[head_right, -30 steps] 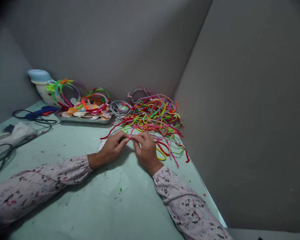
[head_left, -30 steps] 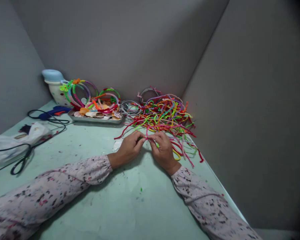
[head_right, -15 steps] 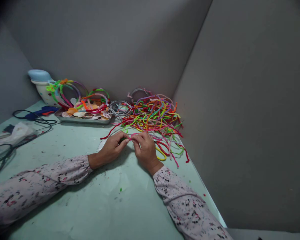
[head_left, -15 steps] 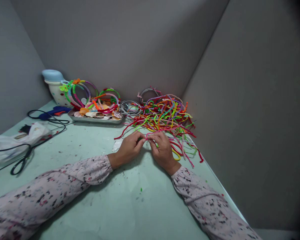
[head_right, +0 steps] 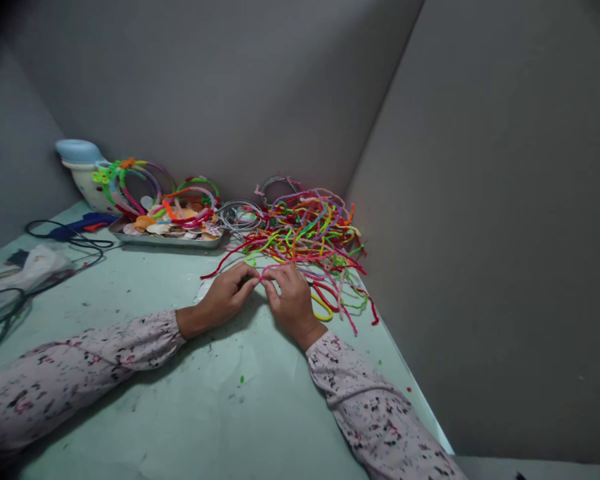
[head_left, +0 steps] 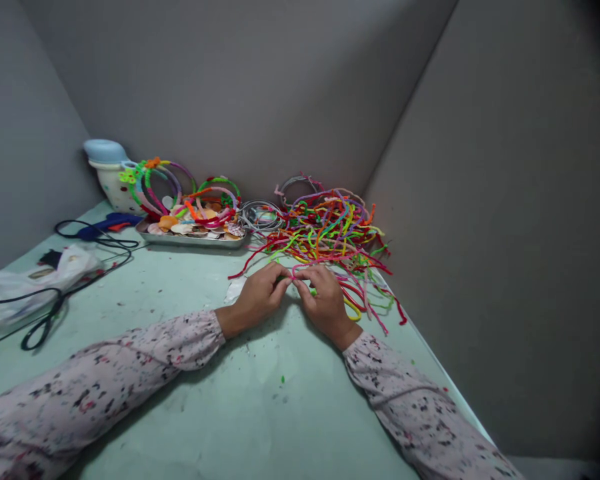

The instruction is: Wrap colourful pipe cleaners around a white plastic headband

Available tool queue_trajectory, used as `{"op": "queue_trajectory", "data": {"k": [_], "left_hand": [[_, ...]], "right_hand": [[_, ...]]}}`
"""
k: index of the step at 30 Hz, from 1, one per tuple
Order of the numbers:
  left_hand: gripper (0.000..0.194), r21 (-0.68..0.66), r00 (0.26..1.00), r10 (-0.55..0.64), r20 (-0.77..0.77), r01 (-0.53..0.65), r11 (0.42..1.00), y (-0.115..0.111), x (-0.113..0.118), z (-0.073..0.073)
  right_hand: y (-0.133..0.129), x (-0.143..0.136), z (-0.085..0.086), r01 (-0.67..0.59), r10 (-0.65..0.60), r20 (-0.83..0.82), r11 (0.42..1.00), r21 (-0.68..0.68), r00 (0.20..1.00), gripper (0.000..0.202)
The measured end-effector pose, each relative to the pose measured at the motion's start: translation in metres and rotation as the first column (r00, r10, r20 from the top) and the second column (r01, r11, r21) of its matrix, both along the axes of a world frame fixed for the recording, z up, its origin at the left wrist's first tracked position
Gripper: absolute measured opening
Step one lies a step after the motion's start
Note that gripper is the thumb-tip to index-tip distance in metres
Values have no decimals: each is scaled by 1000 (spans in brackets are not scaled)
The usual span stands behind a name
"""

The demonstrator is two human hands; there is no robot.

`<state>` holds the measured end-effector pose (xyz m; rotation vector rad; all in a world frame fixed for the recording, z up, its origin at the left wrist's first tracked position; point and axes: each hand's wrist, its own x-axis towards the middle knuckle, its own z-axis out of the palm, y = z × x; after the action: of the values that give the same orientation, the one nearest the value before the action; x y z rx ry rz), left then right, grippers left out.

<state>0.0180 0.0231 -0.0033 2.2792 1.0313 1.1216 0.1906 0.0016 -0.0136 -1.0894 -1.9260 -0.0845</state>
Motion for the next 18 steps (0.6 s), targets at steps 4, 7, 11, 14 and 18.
{"op": "queue_trajectory", "data": {"k": [4, 7, 11, 14, 18], "left_hand": [[13, 2, 1000, 5, -18, -5, 1000, 0, 0, -1], [12, 8, 1000, 6, -20, -6, 1000, 0, 0, -1], [12, 16, 1000, 8, -26, -8, 1000, 0, 0, -2], [13, 20, 1000, 8, -30, -8, 1000, 0, 0, -2], [13, 31, 999, 9, -39, -8, 999, 0, 0, -2]], "right_hand": [[0, 0, 1, -4, 5, 25, 999, -35, 1000, 10], [0, 0, 3, -4, 6, 31, 998, -67, 999, 10], [-1, 1, 4, -51, 49, -22, 995, -89, 999, 8], [-1, 1, 5, -76, 69, -62, 992, -103, 996, 10], [-1, 1, 5, -75, 65, -81, 990, -118, 995, 10]]}}
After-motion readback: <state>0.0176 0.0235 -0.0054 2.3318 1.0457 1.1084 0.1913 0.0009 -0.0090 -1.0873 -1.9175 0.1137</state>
